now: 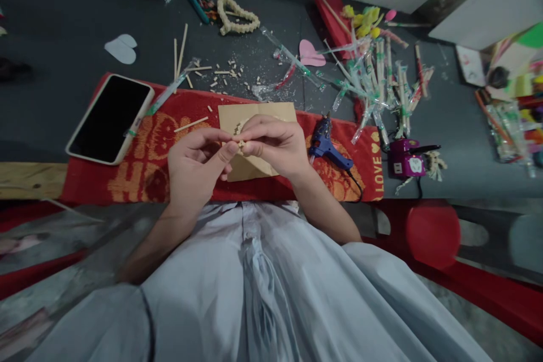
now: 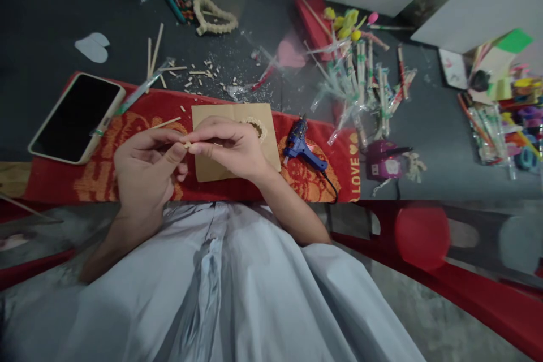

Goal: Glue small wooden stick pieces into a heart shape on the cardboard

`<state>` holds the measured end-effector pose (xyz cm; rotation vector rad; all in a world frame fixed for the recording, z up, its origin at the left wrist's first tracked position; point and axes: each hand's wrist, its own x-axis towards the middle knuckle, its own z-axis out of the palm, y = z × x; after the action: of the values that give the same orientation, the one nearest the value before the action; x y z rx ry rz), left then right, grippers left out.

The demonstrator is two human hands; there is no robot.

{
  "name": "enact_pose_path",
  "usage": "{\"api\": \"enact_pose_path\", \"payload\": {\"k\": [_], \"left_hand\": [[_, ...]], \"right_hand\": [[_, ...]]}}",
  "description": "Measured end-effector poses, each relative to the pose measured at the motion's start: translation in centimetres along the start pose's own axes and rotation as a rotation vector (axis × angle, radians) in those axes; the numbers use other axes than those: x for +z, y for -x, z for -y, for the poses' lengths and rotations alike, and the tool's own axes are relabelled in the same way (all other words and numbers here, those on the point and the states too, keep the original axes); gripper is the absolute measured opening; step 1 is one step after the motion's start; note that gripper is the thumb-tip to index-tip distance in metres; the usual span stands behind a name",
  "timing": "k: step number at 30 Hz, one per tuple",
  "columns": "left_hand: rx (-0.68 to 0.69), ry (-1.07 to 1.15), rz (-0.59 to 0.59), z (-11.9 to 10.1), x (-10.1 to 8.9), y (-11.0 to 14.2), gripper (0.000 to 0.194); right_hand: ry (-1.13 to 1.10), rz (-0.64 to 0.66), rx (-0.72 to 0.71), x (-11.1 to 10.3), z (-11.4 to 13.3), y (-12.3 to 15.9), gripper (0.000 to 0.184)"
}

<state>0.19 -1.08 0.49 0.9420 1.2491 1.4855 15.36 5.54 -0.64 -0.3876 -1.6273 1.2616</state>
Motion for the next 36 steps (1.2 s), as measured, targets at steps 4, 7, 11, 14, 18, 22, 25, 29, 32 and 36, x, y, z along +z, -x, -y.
{"api": "enact_pose_path", "payload": {"k": [4, 7, 11, 14, 18, 22, 25, 29, 32, 36], "left_hand": [[0.002, 0.038, 0.025, 0.1, 0.1, -0.2, 0.030], [0.037, 0.065, 0.031, 0.4, 0.0, -0.2, 0.028], [0.099, 0.043, 0.052, 0.4, 0.1, -0.2, 0.022], [0.125, 0.013, 0.056, 0.1, 0.1, -0.2, 0.017], [0.201, -0.062, 0.048, -0.2, -0.2, 0.0, 0.015], [0.353, -0.250, 0.009, 0.1, -0.7, 0.1, 0.019], [0.478, -0.298, 0.012, 0.1, -0.8, 0.1, 0.011], [0.531, -0.346, 0.002, -0.3, -0.7, 0.2, 0.010], [0.525, -0.404, -0.018, -0.5, -0.7, 0.3, 0.010], [0.509, -0.403, -0.039, -0.1, -0.8, 0.6, 0.012]], "right_hand": [[0.052, -0.021, 0.044, -0.1, 0.2, 0.0, 0.020], [0.073, -0.041, 0.066, -0.1, 0.3, 0.0, 0.025], [0.026, -0.070, 0.185, 0.1, 0.2, 0.0, 0.040], [0.010, -0.079, 0.216, 0.2, 0.2, 0.0, 0.043], [0.124, -0.087, 0.093, 0.2, 0.6, -0.1, 0.039], [0.257, -0.115, -0.009, 0.4, 1.0, -0.1, 0.037], [0.258, -0.128, -0.100, 0.7, 1.1, 0.0, 0.028], [0.244, -0.138, -0.166, 0.9, 1.2, 0.1, 0.020], [0.280, -0.150, -0.155, 1.0, 1.3, 0.2, 0.024], [0.298, -0.147, -0.080, 1.1, 1.4, 0.2, 0.034]]}}
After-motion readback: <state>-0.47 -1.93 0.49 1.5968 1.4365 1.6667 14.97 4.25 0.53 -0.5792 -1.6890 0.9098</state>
